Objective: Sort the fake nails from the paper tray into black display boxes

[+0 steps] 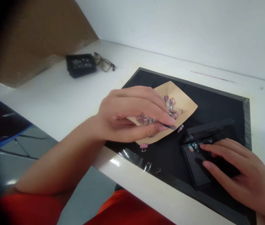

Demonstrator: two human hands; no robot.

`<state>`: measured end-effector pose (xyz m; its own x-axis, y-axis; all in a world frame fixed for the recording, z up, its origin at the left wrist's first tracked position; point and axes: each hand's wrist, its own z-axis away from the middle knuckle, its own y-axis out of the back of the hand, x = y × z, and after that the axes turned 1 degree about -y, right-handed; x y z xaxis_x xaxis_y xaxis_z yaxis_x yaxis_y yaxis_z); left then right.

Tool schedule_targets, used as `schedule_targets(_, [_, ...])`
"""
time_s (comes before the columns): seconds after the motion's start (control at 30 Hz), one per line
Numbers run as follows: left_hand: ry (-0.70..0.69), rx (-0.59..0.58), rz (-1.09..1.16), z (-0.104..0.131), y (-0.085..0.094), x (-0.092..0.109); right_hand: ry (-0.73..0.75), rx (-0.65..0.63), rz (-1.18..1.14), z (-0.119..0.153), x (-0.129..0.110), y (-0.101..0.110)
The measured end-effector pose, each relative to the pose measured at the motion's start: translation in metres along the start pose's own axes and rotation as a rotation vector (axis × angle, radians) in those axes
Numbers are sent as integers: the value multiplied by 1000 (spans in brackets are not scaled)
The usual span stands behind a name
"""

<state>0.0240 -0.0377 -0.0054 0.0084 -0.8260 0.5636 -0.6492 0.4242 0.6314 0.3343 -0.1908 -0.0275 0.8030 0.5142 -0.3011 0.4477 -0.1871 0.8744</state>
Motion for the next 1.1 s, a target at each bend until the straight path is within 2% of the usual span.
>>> schedule_targets(0.07, [-25,-8,-23,-2,0,0,-10,2,-18,0,-1,-1])
schedule_targets(0.5, [-360,165,-19,-3,-4,-7,-63,-18,-89,0,1,-3])
schedule_targets(0.7, [-163,3,-112,-5,-1,-1,-48,-13,-71,2,-1,-3])
schedule_targets(0.87, [-259,84,-90,-4,-1,-2,-42,-8,-40,0,-1,-4])
schedule_targets(1.0, [-116,-103,-64,-12,9,-5,-40,-19,-58,-1,-1,-5])
schedule_targets(1.1, [-168,-101,10,-18,15,-4,-46,4,-63,0,-1,-5])
